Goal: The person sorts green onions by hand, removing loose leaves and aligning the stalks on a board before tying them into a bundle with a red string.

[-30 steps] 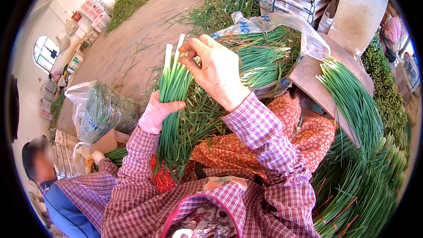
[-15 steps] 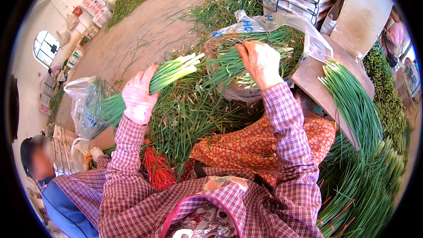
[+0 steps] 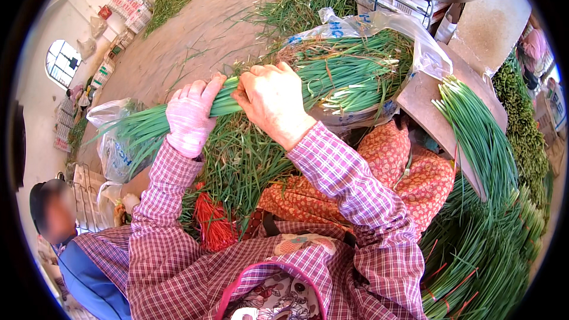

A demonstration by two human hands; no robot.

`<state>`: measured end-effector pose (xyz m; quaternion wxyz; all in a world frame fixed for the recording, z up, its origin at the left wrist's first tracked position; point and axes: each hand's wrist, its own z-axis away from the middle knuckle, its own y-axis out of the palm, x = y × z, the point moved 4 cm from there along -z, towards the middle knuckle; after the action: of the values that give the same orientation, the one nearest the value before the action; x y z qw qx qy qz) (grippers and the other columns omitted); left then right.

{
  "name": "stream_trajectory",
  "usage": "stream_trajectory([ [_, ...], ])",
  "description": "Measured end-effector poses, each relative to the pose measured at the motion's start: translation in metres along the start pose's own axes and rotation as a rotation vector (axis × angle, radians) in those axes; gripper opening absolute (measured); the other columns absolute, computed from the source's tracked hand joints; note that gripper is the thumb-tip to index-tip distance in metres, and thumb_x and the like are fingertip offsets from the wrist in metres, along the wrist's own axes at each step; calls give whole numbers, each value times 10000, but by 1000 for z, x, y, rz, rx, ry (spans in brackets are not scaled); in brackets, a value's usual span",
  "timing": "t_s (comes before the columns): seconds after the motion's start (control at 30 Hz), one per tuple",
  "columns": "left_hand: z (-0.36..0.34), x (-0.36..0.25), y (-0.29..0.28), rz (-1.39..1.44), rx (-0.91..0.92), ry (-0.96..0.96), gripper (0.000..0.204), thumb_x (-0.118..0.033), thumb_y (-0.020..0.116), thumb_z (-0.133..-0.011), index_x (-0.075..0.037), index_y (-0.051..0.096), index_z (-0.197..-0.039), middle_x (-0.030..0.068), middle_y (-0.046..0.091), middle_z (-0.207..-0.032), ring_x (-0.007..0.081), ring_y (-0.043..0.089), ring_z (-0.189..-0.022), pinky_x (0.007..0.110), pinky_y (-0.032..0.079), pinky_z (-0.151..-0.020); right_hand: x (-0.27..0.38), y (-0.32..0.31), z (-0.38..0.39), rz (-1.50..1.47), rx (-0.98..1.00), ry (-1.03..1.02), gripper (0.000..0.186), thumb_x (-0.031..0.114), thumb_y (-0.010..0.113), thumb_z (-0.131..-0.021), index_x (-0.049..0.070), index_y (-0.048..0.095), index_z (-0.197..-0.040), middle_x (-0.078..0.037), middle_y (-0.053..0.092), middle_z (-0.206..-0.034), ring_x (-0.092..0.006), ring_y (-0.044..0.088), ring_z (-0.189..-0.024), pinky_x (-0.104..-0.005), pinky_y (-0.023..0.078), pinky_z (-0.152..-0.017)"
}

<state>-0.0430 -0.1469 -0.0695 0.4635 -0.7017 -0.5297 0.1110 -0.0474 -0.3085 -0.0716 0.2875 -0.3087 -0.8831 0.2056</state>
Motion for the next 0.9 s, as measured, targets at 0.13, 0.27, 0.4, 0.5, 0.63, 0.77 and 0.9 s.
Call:
stream_trajectory([
  [0.13, 7, 4, 4, 20, 57, -12, 692, -60, 731, -500, -216, 564, -1154, 18, 535, -870, 214, 565, -851, 353, 461, -742, -18, -11, -1, -560, -75, 241, 123, 159, 650, -772, 40, 627, -748, -66, 588, -637, -178, 565, -571, -289, 449, -536],
  [0.27, 12, 8, 7, 7, 43, 1, 672, -65, 729, -506, -214, 571, -1141, 16, 536, -869, 209, 564, -853, 354, 461, -738, -45, -50, -11, -297, -171, 213, 125, 187, 644, -806, 64, 640, -828, -56, 576, -677, -161, 539, -582, -274, 451, -557],
  [0.4, 11, 4, 8, -19, -3, 45, 640, -67, 718, -518, -214, 574, -1125, 10, 534, -848, 205, 566, -837, 353, 462, -727, -38, -17, -4, 160, 160, 81, 216, 306, 652, -794, 127, 622, -912, -68, 554, -836, -219, 586, -798, -376, 472, -717],
  [0.5, 8, 0, 8, -12, 0, 53, 626, -69, 712, -522, -213, 573, -1115, 10, 538, -852, 204, 570, -837, 349, 465, -720, -23, 3, 0, 114, 192, -39, 195, 290, 669, -781, 140, 618, -895, -58, 564, -852, -234, 576, -864, -394, 439, -811],
  [0.63, 7, -2, 10, 56, 49, 11, 611, -71, 709, -535, -209, 572, -1114, 24, 556, -856, 223, 584, -831, 354, 471, -716, -40, 7, 3, -367, 46, 149, 158, 192, 663, -789, 79, 596, -877, -91, 631, -770, -253, 636, -744, -360, 501, -666],
  [0.77, 19, 12, 23, 361, 92, -134, 539, -49, 705, -600, -167, 583, -1111, 45, 613, -905, 243, 603, -831, 363, 483, -741, -72, -13, 0, -1024, -93, 474, 154, 159, 608, -860, 38, 571, -946, -57, 645, -791, -119, 625, -668, -227, 471, -555],
  [0.9, 40, 29, 50, 1535, 467, -701, 454, -47, 693, -686, -65, 581, -1125, 75, 636, -970, 206, 611, -803, 333, 498, -734, -90, -44, 4, -869, 36, 521, 259, 255, 560, -904, 22, 619, -1001, -38, 648, -780, -109, 625, -701, -253, 462, -552],
])
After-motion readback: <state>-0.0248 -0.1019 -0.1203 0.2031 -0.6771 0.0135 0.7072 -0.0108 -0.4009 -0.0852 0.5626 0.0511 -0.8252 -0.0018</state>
